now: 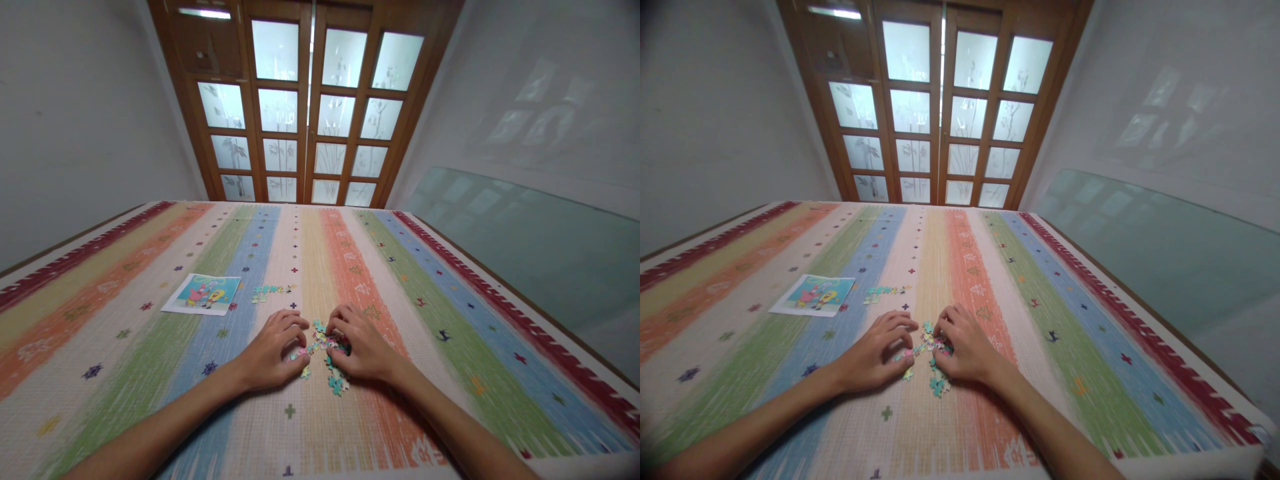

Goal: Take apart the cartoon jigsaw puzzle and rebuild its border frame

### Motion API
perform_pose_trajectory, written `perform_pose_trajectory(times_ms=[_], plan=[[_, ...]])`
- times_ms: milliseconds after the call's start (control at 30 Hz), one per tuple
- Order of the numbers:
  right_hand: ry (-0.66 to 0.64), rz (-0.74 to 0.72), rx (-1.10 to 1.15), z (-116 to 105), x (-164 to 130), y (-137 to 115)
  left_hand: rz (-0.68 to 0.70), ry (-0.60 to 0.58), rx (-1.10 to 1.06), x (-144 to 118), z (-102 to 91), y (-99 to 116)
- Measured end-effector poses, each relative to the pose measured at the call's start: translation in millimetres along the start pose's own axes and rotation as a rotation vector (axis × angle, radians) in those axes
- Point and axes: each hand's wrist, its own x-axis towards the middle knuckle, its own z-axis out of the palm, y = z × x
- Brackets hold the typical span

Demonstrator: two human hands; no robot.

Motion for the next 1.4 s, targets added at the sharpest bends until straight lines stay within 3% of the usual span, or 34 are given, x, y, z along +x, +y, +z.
perform_pose_trajectory(times_ms=[567, 1033, 1267, 1400], plan=[[-0.084, -0.100, 0.120, -1, 2, -6, 0.064, 0.048, 0.010, 3, 8.9, 3], [-0.027, -0.084, 0.123, -2, 1, -4, 0.037, 0.038, 0.040, 7, 16.2, 2], [0.021, -0.084, 0.111, 0, 1, -1, 0.097, 0.077, 0.039, 7, 17.0, 2], [0.009, -0.088, 0.126, -3, 2, -3, 0.158, 0.158, 0.119, 9, 7.0, -4]])
